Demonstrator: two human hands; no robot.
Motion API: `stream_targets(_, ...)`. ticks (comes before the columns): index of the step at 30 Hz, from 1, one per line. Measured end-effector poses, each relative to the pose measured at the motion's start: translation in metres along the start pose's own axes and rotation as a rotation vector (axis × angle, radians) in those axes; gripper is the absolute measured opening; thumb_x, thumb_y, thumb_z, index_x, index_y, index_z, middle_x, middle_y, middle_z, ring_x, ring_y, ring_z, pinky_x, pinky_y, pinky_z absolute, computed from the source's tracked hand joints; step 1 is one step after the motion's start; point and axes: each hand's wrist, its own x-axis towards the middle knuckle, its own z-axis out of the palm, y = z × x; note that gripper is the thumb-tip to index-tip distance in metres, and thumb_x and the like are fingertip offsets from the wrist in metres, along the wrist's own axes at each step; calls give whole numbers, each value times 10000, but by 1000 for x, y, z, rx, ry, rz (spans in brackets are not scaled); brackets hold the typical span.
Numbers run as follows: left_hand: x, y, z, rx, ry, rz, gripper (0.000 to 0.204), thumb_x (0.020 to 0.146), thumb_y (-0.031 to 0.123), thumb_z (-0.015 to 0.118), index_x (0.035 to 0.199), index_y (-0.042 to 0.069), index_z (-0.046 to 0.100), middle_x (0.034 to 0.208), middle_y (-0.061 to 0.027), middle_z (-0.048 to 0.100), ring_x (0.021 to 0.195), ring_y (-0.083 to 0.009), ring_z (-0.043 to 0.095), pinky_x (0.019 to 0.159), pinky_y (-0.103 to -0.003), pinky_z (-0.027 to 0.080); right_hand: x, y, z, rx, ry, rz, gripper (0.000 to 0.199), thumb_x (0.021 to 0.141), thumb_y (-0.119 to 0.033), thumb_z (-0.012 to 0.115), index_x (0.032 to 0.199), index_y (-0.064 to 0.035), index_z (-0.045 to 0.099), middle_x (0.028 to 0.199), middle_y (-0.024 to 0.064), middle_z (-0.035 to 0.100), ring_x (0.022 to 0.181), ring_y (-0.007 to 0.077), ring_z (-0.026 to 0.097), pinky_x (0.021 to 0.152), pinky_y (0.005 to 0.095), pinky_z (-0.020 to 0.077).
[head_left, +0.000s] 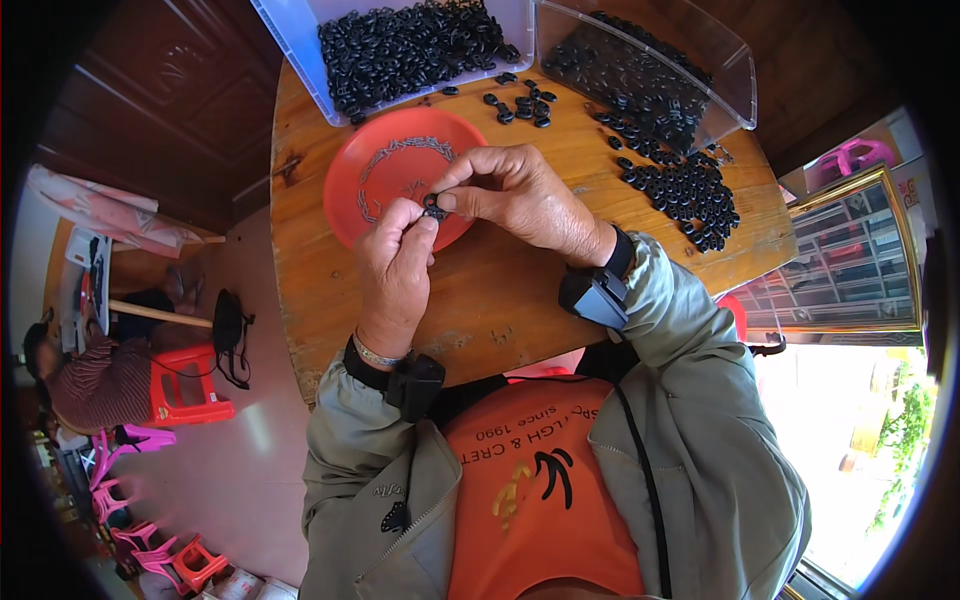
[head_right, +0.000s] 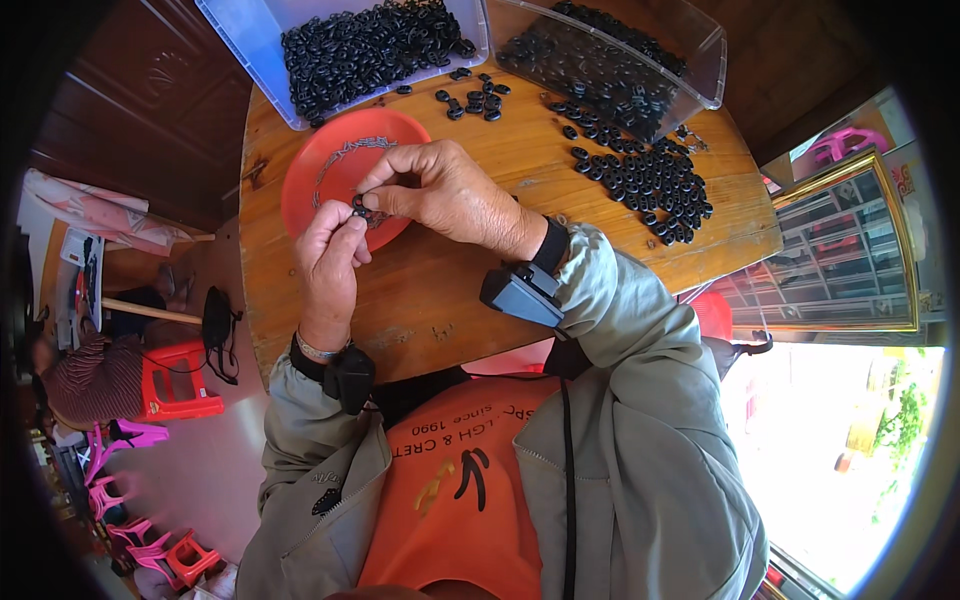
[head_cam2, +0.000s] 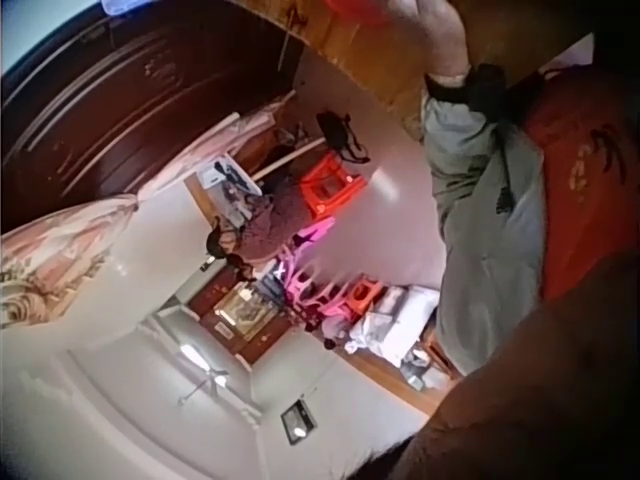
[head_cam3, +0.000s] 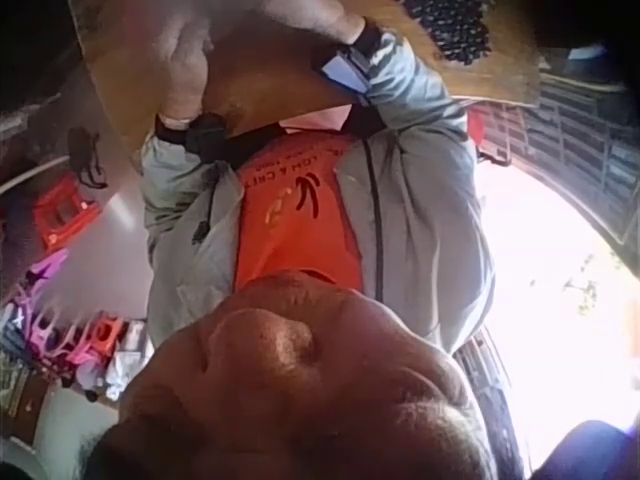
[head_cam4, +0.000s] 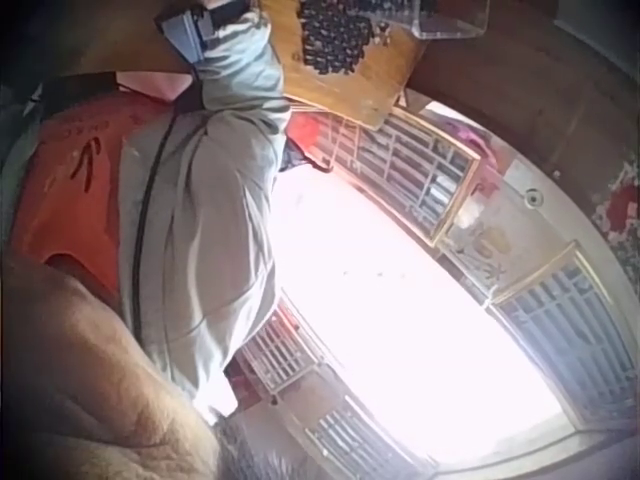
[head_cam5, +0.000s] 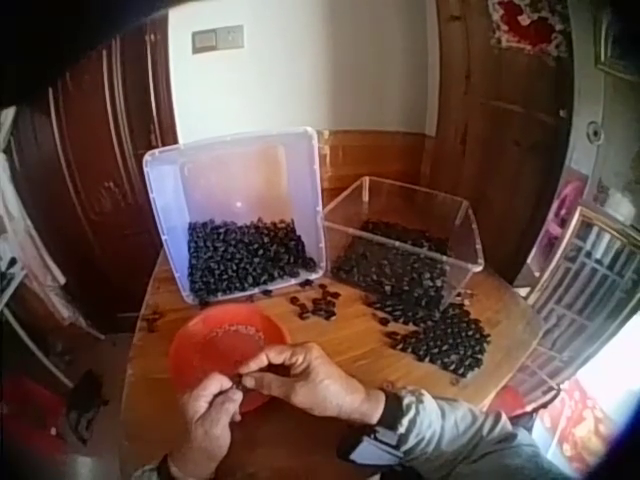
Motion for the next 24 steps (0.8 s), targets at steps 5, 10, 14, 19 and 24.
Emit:
stream_targets(5,0,2,-1,-18,16,-15,165,893,110,532,759,25,485,602,2,465,546,-70,430,496,-244,352,0,-2,3,-36,-19,25,160,871,5,643,1030,1,659,974,34,670,916,92,602,851,240,499)
stream_targets(10,-1,3,-2,-32,14,-23,173,901,114,524,756,28,485,603,1,470,552,-68,434,505,-240,355,-2,7,6,-6,-11,5,203,864,24,641,1065,0,642,990,34,665,920,96,604,853,243,501)
stream_targets(14,-2,5,-1,-56,18,-32,168,908,113,519,764,30,495,619,2,478,558,-64,437,509,-234,355,-2,8,7,60,-15,20,233,849,39,652,1076,-6,630,976,22,656,904,88,604,832,243,508)
stream_targets(19,-2,4,-1,-102,22,-58,155,913,115,518,785,28,512,637,8,485,567,-58,438,514,-220,354,-4,7,15,22,4,-25,250,838,43,665,1074,-32,629,924,-1,638,857,74,595,795,237,515)
stream_targets(24,-1,3,-1,-113,12,-65,147,915,117,521,801,26,527,645,10,487,575,-57,441,519,-214,357,-3,9,16,-60,34,-68,260,833,30,678,1078,-42,631,891,-10,627,830,68,590,750,233,522)
